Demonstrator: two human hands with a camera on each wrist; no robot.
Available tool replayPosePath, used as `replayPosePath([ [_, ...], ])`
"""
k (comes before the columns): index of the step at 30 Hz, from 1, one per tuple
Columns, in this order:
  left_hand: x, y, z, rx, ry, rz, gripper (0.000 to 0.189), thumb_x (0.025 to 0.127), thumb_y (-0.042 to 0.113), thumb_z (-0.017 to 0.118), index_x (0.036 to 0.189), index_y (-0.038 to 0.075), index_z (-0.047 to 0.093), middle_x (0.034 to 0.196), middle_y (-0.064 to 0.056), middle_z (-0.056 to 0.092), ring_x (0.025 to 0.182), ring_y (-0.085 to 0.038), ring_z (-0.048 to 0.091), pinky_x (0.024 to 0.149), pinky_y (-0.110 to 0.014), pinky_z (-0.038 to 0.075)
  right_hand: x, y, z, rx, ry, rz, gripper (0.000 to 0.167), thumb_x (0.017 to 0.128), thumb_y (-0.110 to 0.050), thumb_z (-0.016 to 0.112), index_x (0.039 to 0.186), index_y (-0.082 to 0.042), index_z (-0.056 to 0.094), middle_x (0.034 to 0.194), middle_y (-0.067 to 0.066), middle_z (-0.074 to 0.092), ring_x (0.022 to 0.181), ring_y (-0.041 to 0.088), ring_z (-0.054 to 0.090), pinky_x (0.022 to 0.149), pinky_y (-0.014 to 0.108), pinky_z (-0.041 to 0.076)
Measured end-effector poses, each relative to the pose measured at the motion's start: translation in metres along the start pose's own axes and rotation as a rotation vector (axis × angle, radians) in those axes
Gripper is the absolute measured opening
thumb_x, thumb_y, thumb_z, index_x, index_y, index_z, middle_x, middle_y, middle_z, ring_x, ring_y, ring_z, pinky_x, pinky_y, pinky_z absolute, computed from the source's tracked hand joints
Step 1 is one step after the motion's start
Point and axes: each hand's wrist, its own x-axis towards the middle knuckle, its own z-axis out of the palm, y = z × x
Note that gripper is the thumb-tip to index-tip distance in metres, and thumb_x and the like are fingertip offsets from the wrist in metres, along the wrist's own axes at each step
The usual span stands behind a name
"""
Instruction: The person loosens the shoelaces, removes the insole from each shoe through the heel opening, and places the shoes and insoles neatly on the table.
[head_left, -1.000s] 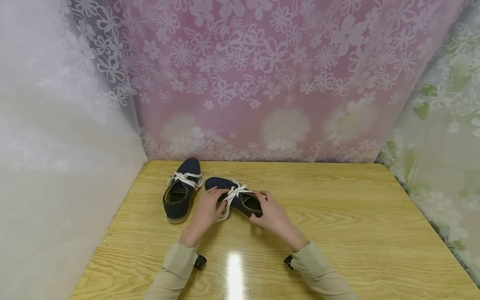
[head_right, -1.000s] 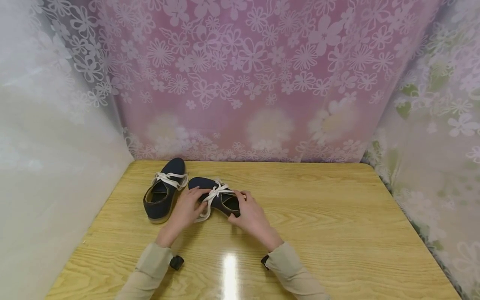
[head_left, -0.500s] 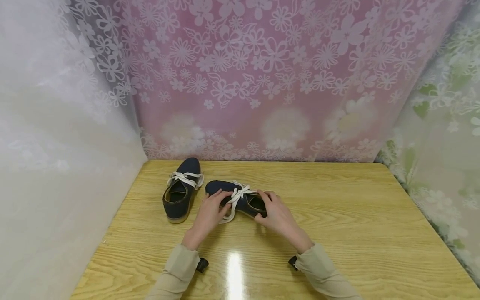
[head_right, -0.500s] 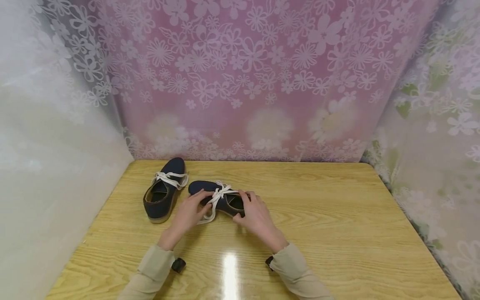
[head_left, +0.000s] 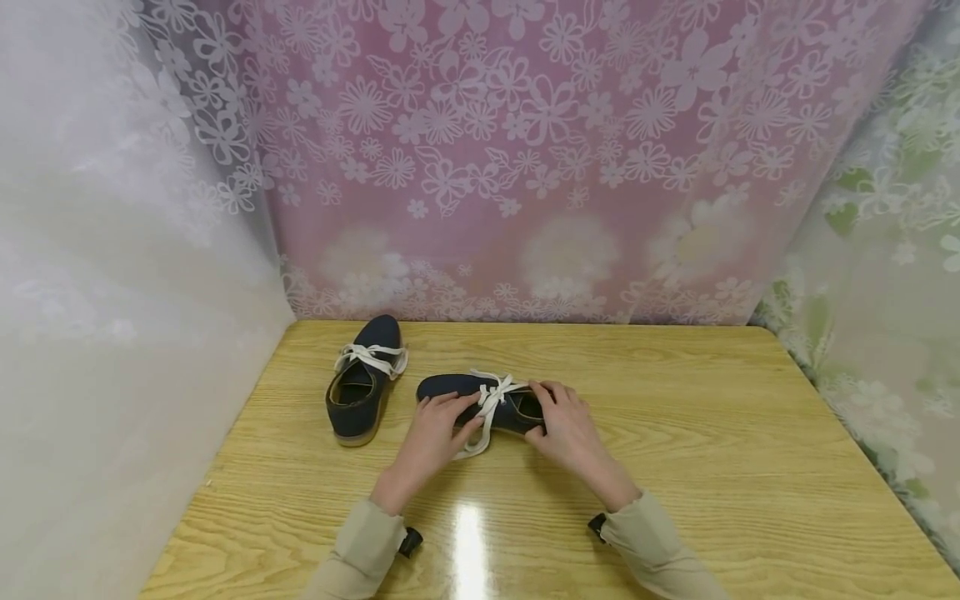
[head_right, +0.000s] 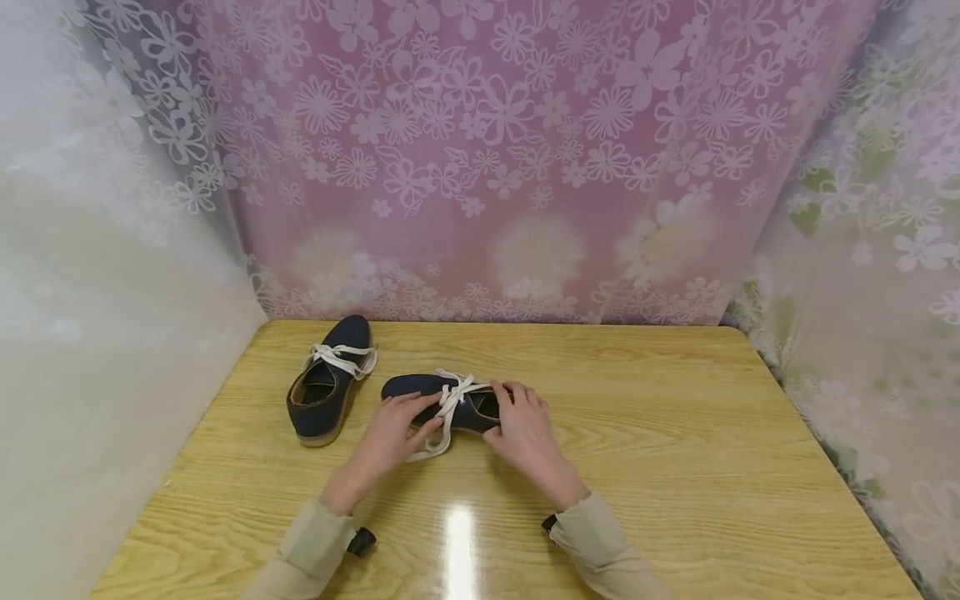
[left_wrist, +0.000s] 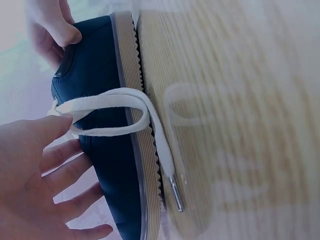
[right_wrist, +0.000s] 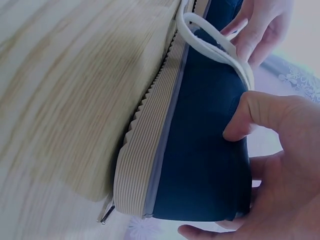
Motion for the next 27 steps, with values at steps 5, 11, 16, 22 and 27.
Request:
replayPosePath([
  [5,-0.002,0.003,0.001,0.028,-0.012,0.06,0.041,0.1,0.027,0.067,0.14,0.017,0.063,0.126,-0.005,0.071,0.124,-0.033,0.059,0.107,-0.06,0.041,-0.002,0.007,-0.004,-0.024,0.013,-0.023,0.069,0.077,-0.004,0.067,0.144,0.0,0.054,0.136,0.023,0.055,0.127,0.046,0.049,0.098,0.063,0.044],
  [11,0.004,-0.002,-0.004,0.033,-0.038,0.104,0.041,0.1,0.016,0.067,0.14,0.017,0.061,0.127,-0.006,0.069,0.119,-0.031,0.061,0.102,-0.053,0.047,-0.005,0.012,-0.008,-0.033,0.016,-0.081,0.069,0.077,-0.003,0.067,0.145,0.001,0.053,0.137,0.024,0.054,0.13,0.05,0.046,0.1,0.066,0.043],
  [16,0.012,-0.008,-0.008,0.017,-0.091,0.094,0.053,0.097,0.026,0.072,0.145,0.011,0.054,0.14,-0.014,0.058,0.128,-0.037,0.054,0.104,-0.058,0.044,-0.009,0.012,-0.009,-0.051,0.016,-0.138,0.068,0.079,-0.002,0.068,0.145,0.004,0.051,0.143,0.026,0.05,0.139,0.053,0.037,0.107,0.073,0.031],
  [22,0.021,-0.016,-0.011,-0.042,-0.195,0.04,0.06,0.098,0.037,0.068,0.15,0.012,0.05,0.153,-0.017,0.046,0.14,-0.042,0.042,0.114,-0.063,0.03,-0.009,0.009,-0.008,-0.051,0.006,-0.156,0.061,0.098,-0.031,0.069,0.148,-0.002,0.05,0.15,0.024,0.046,0.145,0.048,0.033,0.114,0.072,0.02],
  [27,0.028,-0.02,-0.008,-0.05,-0.255,0.003,0.067,0.098,0.048,0.064,0.154,0.016,0.045,0.155,-0.015,0.043,0.144,-0.041,0.036,0.118,-0.063,0.022,-0.007,0.01,-0.004,-0.082,0.045,-0.167,0.056,0.1,-0.035,0.065,0.145,-0.003,0.054,0.147,0.024,0.05,0.14,0.044,0.041,0.114,0.071,0.023],
])
